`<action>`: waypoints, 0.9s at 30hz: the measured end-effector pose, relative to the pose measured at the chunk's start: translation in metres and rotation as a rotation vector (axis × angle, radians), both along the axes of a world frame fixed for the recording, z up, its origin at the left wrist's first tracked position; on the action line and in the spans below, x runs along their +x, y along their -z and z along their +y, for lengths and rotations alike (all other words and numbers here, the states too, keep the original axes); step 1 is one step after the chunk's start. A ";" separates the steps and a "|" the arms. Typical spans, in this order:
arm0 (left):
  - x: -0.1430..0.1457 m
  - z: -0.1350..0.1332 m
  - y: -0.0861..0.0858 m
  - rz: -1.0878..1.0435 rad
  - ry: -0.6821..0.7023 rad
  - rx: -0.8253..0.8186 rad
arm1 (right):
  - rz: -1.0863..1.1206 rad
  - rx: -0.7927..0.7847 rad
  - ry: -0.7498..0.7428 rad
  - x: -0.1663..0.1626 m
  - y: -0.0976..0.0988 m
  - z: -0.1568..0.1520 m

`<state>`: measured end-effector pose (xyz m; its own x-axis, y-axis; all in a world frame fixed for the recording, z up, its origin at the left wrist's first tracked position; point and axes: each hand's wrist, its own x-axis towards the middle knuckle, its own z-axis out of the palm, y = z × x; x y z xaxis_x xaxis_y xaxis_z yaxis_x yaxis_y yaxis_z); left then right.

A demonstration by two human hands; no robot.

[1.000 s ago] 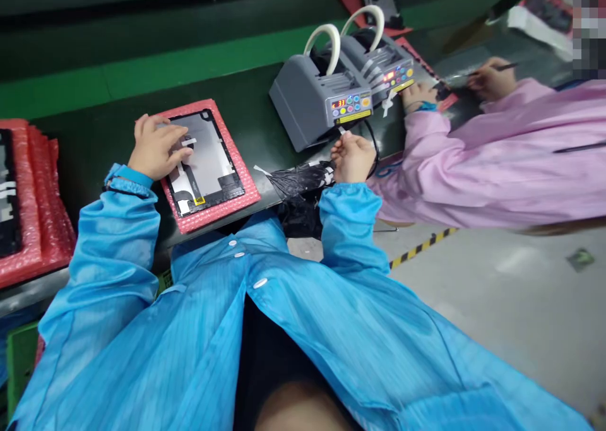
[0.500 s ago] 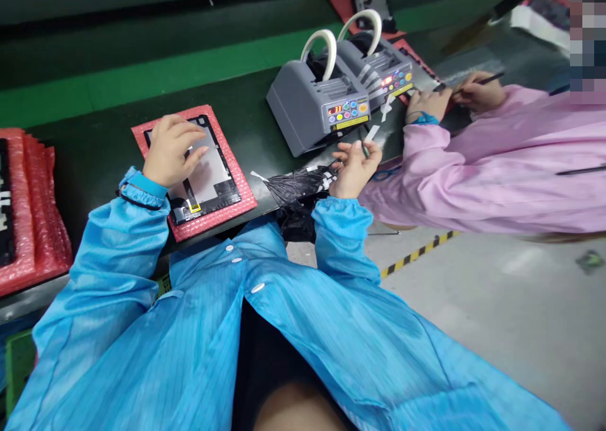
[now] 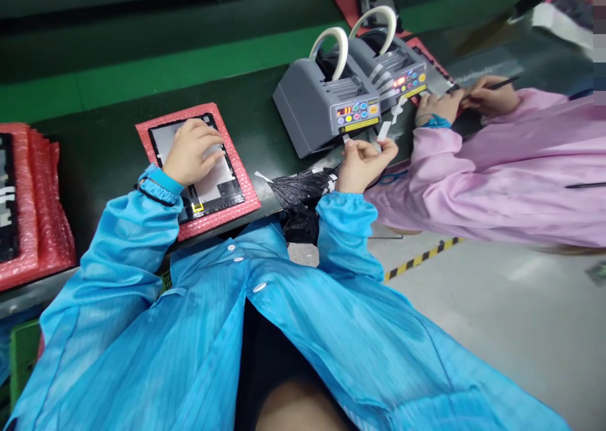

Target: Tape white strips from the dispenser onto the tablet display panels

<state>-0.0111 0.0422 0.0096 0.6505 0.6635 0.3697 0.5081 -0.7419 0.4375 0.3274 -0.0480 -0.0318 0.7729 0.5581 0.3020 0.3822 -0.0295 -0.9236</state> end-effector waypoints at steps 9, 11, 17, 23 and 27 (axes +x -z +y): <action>0.049 -0.017 -0.019 -0.082 0.092 -0.168 | 0.113 -0.153 -0.577 -0.099 -0.051 -0.019; 0.048 -0.017 -0.018 -0.069 0.093 -0.189 | 0.194 -0.172 -0.688 -0.116 -0.055 -0.012; 0.022 -0.015 -0.005 -0.081 -0.029 -0.224 | 0.283 -0.187 -0.788 -0.131 -0.052 0.009; 0.007 -0.017 0.005 -0.112 -0.101 -0.271 | 0.310 -0.229 -0.818 -0.140 -0.038 0.023; 0.005 -0.017 0.009 -0.127 -0.111 -0.272 | 0.288 -0.244 -0.854 -0.146 -0.028 0.030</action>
